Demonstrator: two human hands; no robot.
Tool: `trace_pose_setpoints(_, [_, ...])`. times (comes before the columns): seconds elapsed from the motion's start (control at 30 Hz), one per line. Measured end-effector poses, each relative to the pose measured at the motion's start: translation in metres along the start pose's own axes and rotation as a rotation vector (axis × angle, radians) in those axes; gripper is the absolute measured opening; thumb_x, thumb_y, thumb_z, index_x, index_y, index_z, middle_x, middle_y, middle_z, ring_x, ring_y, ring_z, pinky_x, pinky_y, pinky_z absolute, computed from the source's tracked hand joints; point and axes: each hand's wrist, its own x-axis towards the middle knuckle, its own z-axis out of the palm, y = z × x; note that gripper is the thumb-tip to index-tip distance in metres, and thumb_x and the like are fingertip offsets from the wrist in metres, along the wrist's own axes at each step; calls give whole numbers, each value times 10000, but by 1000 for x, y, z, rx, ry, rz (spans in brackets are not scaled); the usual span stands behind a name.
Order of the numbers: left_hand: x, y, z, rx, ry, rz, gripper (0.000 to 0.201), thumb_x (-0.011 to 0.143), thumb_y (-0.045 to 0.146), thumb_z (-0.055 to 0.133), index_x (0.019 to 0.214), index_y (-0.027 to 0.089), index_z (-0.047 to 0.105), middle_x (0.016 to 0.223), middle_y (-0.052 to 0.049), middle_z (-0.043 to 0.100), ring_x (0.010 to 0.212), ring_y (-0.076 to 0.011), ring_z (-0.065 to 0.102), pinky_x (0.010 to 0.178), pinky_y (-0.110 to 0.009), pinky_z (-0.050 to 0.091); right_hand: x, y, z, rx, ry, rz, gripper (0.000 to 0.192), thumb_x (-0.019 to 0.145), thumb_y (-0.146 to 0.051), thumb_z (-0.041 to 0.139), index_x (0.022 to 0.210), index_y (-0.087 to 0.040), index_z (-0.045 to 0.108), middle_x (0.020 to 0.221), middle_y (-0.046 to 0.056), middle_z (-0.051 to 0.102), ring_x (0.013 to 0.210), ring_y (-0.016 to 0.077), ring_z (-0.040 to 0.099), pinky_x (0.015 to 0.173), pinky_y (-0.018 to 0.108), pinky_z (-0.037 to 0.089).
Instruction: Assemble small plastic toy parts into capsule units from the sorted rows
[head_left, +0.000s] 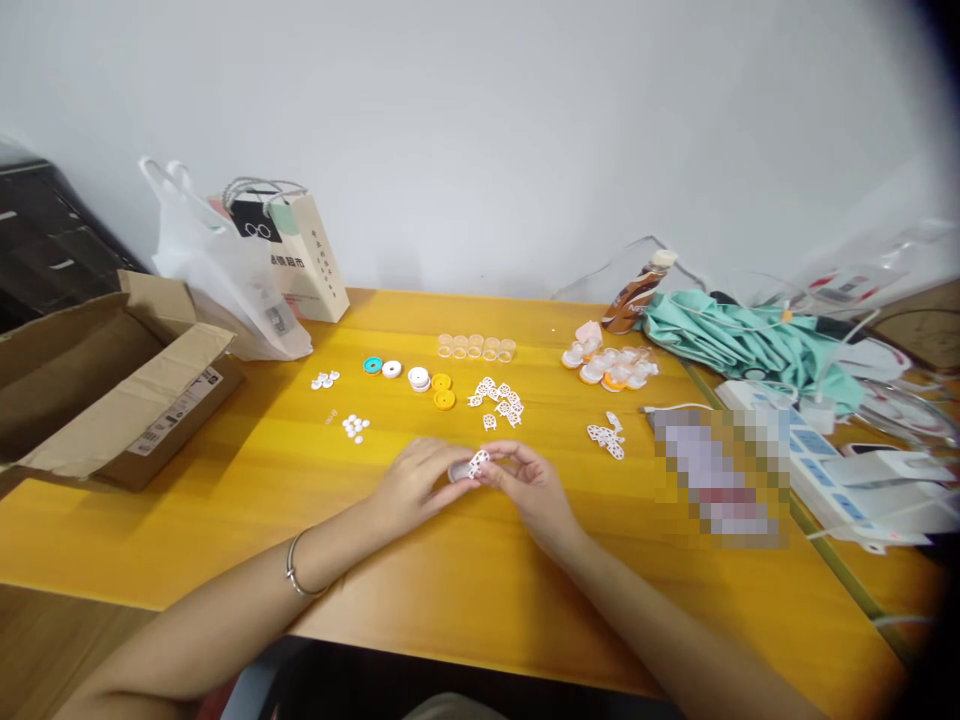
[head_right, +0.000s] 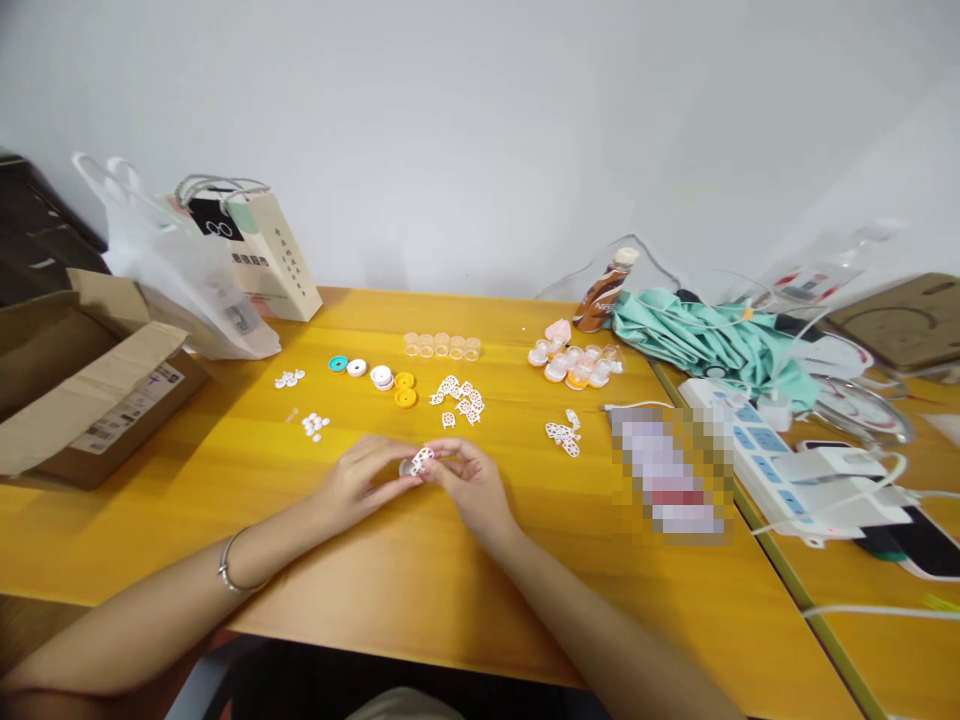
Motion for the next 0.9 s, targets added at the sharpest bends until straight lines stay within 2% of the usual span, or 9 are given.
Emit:
trace_pose_setpoints(0.1, [-1,-1,3,-7,30,24,119,839,238,551,932,176,593,797,-22,681,698,-123,606,683,-259,441,-1,7,4,14,23,3,230,603,-265,762,764,-215,607,753,-33,638,638,103,619,672,268,525])
trace_pose_setpoints(0.27, [-1,-5,3,8,61,-3,92,832,203,553,908,175,596,804,-24,690,708,-123,619,685,-258,435,4,6,-1,-68,-12,-11,249,632,-308,739,783,-209,568,715,-18,648,644,121,623,681,283,508])
trace_pose_setpoints(0.33, [-1,-8,2,25,75,9,90,827,198,555,905,176,595,814,-28,689,716,-126,620,689,-261,434,9,3,-9,-165,16,-71,238,666,-346,707,803,-205,574,716,-9,638,661,124,607,691,283,495])
trace_pose_setpoints(0.4, [-2,-10,1,38,83,14,91,826,195,553,905,174,595,821,-36,686,721,-131,619,691,-268,433,16,0,-21,-310,114,-172,216,721,-379,649,821,-199,583,736,4,623,674,127,581,689,283,480])
trace_pose_setpoints(0.5, [-2,-13,-1,51,86,20,93,832,201,543,901,171,597,806,-45,680,714,-139,611,680,-276,433,27,-3,-40,-630,228,-322,198,769,-377,594,839,-192,597,765,27,599,679,142,544,661,287,460])
trace_pose_setpoints(0.6, [-1,-16,-2,57,90,17,90,835,211,540,890,169,598,792,-45,675,705,-139,603,671,-274,434,38,-3,-49,-948,154,-444,185,804,-342,549,885,-188,612,748,39,562,677,163,527,651,304,454])
trace_pose_setpoints(0.7, [-1,-18,-3,50,94,13,95,839,210,535,900,170,596,813,-47,676,716,-137,603,679,-272,438,48,-3,-44,-1153,45,-517,189,826,-310,519,944,-189,602,810,64,574,738,187,544,691,324,456])
trace_pose_setpoints(0.83, [-1,-21,-4,42,84,18,108,842,208,532,923,174,593,817,-45,675,716,-138,602,687,-277,444,64,-5,-34,-1300,-66,-486,214,834,-275,510,1021,-198,578,900,72,602,740,176,552,711,312,445])
trace_pose_setpoints(0.9, [-2,-22,-5,42,80,14,104,839,210,538,920,173,592,818,-47,673,726,-143,602,692,-282,447,72,-5,-32,-1350,-92,-437,180,823,-256,524,975,-187,592,874,69,609,716,167,546,692,297,431])
